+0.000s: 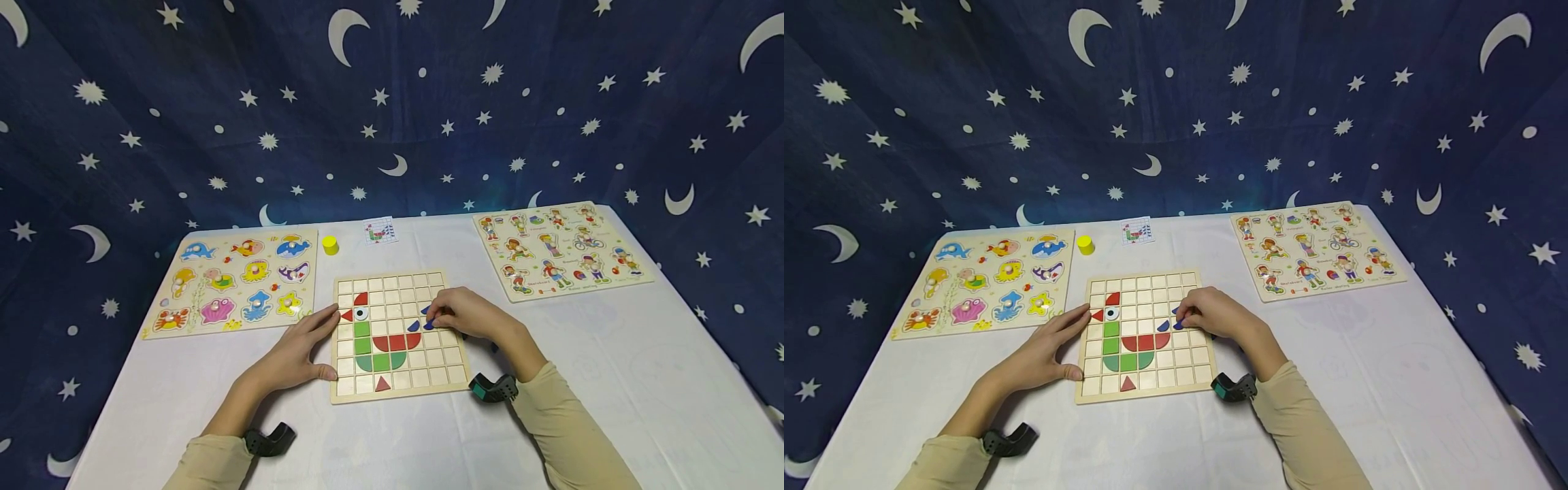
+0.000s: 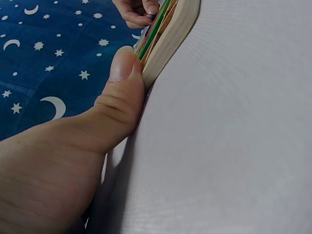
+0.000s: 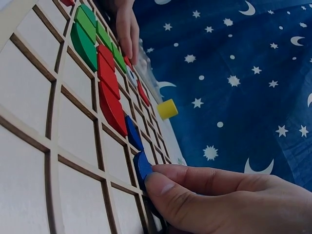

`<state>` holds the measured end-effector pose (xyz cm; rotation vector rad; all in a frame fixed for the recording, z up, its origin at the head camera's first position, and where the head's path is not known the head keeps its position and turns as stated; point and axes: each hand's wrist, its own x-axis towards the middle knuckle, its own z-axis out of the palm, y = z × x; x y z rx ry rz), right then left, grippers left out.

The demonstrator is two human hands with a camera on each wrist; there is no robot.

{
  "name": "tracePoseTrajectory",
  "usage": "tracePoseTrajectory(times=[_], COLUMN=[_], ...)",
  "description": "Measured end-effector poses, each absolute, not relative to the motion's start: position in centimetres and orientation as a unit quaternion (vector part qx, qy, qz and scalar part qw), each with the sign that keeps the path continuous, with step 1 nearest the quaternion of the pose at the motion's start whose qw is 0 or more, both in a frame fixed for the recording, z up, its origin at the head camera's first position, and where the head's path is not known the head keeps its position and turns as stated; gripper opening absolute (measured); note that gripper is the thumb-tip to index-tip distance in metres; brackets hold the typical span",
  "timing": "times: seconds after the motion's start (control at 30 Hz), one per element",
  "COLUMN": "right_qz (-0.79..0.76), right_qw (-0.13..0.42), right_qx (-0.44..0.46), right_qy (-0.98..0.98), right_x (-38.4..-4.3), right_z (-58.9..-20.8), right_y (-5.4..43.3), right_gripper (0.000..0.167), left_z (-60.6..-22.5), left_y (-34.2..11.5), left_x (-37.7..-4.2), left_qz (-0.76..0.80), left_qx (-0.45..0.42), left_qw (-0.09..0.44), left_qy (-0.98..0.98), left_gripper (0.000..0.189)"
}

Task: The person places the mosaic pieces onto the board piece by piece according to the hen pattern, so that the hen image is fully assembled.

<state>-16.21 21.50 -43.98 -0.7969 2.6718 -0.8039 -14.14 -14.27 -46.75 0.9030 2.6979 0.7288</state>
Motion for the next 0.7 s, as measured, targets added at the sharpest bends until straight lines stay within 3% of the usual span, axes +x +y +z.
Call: tracePoseTrajectory(times=[0.7], right_qz=[-0.265], right_qw=[0.113], right_qx=[-0.270], right_qy=[0.919], right_x=[-16.08], right_z=[-44.13], right_y=[21.36], right_gripper=[0.009], left_z=[-46.72], left_y=[-14.26], left_x=[-13.99], left_qz=[0.252], left_qx=[0.311], left_qw=[0.087], left_qy=[0.912], left_gripper=[0.110])
